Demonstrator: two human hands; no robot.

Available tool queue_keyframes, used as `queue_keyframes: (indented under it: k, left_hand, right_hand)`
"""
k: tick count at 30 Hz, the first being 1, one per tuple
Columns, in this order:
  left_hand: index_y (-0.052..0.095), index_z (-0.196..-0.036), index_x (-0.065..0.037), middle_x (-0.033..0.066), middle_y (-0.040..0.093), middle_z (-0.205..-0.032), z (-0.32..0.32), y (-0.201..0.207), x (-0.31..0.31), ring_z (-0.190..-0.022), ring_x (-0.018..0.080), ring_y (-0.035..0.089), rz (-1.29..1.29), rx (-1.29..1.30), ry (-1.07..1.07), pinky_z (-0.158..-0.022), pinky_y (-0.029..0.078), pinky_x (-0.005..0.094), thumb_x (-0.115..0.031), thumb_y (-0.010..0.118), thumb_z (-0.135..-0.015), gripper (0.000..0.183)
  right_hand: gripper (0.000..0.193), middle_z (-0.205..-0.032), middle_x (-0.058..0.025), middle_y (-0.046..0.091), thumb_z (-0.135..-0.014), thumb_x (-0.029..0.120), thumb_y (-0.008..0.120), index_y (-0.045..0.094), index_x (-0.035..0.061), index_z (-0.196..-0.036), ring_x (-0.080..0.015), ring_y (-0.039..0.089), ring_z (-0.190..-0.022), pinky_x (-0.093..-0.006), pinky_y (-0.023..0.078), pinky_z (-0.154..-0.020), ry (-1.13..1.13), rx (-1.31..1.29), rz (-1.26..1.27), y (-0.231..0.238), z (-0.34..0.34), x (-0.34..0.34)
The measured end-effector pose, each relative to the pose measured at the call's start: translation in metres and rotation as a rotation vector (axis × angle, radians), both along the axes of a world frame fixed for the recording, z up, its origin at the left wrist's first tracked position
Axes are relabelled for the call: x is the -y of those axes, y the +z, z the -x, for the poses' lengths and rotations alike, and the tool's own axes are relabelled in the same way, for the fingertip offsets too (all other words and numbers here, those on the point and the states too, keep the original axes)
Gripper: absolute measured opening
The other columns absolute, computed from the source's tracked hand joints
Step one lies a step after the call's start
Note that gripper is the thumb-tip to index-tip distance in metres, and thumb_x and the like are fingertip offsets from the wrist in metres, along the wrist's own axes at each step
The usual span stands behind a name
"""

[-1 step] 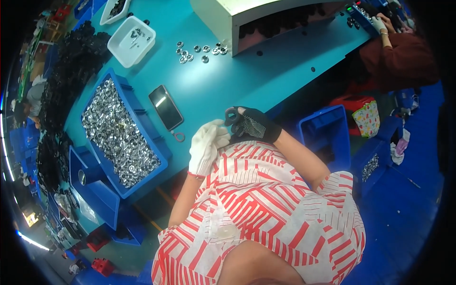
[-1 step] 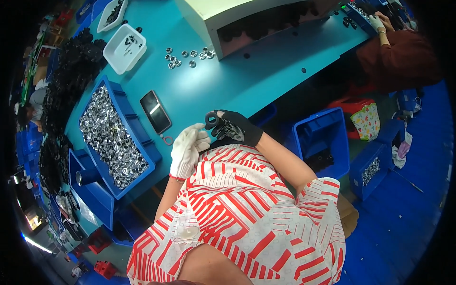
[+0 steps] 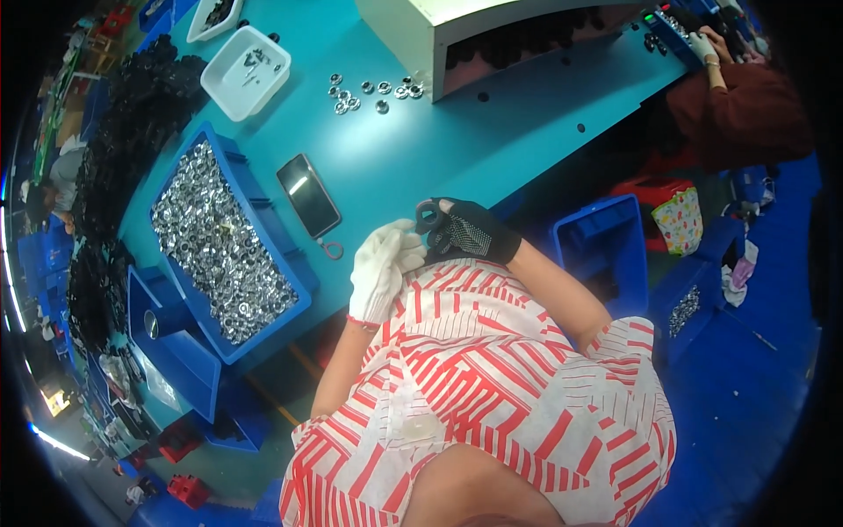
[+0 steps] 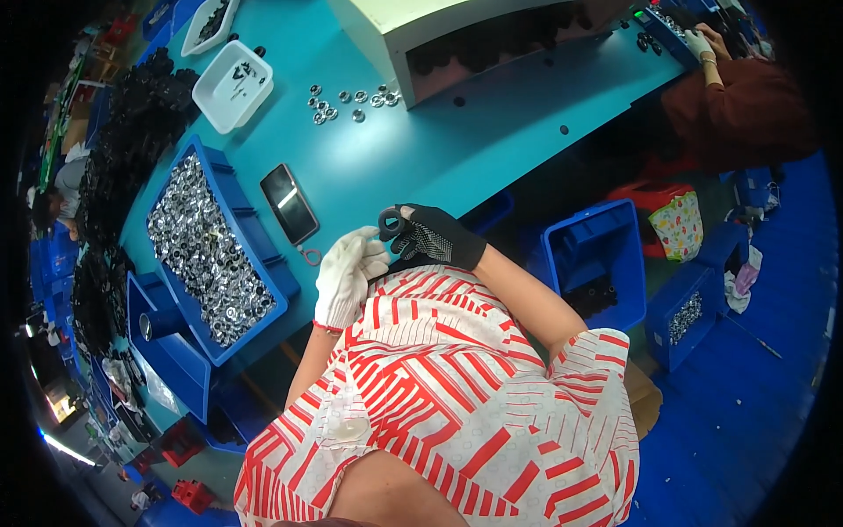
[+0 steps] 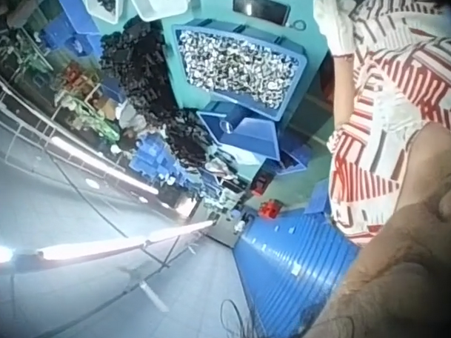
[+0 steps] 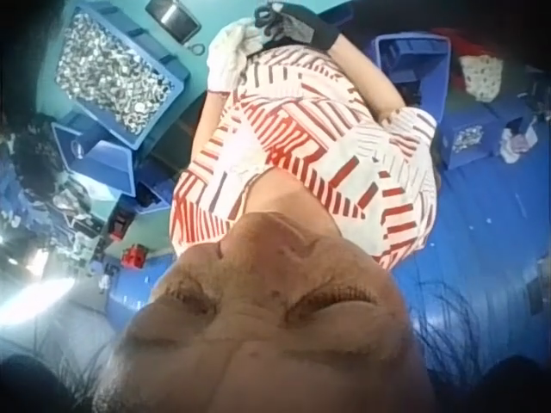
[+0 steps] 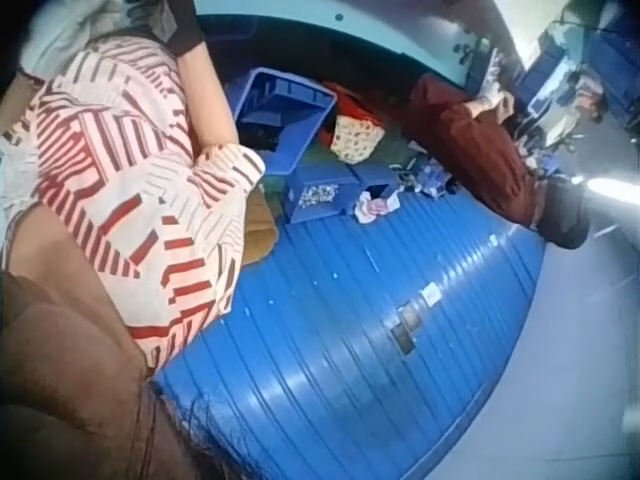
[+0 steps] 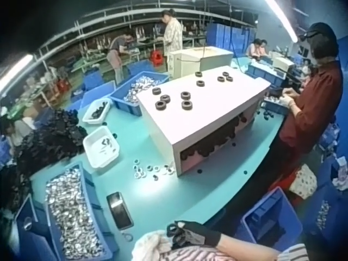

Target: The recorder is manually assembling small mechanical components, including rings and housings, at a factory workbench.

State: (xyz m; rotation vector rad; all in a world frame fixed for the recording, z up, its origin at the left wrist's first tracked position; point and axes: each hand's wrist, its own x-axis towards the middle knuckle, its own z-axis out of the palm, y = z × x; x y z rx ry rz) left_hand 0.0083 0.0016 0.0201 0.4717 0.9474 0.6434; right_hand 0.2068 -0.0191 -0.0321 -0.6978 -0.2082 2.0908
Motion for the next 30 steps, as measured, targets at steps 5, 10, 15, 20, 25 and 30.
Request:
queue_keyframes:
  k: [5,10,15,20,25,30]
  left_hand:
    - [0.048,-0.114,0.008,0.0155,0.059,-0.091,0.019,-0.009,0.006,-0.075,0.0206,0.060,-0.021,-0.022,0.066,-0.068,0.052,0.0293,-0.026,0.058,-0.088,0.044]
    - [0.048,-0.115,0.007,0.0151,0.060,-0.096,0.032,0.000,0.006,-0.081,0.0200,0.062,-0.033,0.168,0.034,-0.069,0.053,0.0286,-0.016,0.053,-0.090,0.035]
    - [0.045,-0.116,0.010,0.0156,0.060,-0.100,0.038,-0.009,0.012,-0.083,0.0209,0.064,-0.011,0.086,0.149,-0.071,0.056,0.0296,-0.010,0.055,-0.087,0.036]
    - [0.046,-0.116,0.009,0.0157,0.060,-0.101,0.038,-0.003,0.011,-0.079,0.0209,0.065,0.004,0.109,0.152,-0.070,0.056,0.0287,-0.008,0.055,-0.087,0.035]
    - [0.044,-0.124,0.005,0.0163,0.059,-0.110,0.036,-0.016,0.023,-0.104,0.0266,0.059,-0.529,-0.482,0.128,-0.089,0.049,0.0354,-0.001,0.055,-0.083,0.042]
    - [0.057,-0.113,-0.006,0.0166,0.059,-0.110,0.038,0.015,0.013,-0.101,0.0299,0.059,-1.014,-0.756,-0.324,-0.086,0.047,0.0341,0.005,0.062,-0.069,0.045]
  right_hand:
    - [0.041,-0.102,-0.0095,0.060,-0.088,0.026,0.056,0.049,0.0035,-0.122,-0.0169,0.060,-0.089,-0.0291,0.051,-0.075,0.096,0.197,-0.030,0.011,0.021,0.000]
    - [0.049,-0.107,-0.0099,0.058,-0.080,0.013,0.067,0.048,0.0051,-0.124,-0.0171,0.057,-0.096,-0.0291,0.048,-0.079,0.156,0.804,-0.500,0.020,0.040,0.003]
    - [0.052,-0.113,-0.0093,0.053,-0.075,0.010,0.070,0.049,0.0069,-0.123,-0.0181,0.057,-0.098,-0.0290,0.048,-0.078,0.115,0.993,-0.698,0.037,0.052,-0.001]
    - [0.052,-0.115,-0.0091,0.053,-0.075,0.011,0.070,0.049,0.0071,-0.123,-0.0178,0.056,-0.100,-0.0284,0.048,-0.077,0.130,0.994,-0.702,0.036,0.052,0.000]
    - [0.051,-0.113,-0.0103,0.056,-0.075,0.013,0.071,0.050,0.0057,-0.121,-0.0184,0.058,-0.099,-0.0286,0.048,-0.079,0.138,1.001,-0.653,0.032,0.053,-0.003]
    - [0.051,-0.101,-0.0101,0.062,-0.076,0.022,0.072,0.052,0.0021,-0.119,-0.0166,0.060,-0.092,-0.0281,0.047,-0.083,0.410,0.994,-0.654,0.011,0.047,-0.016]
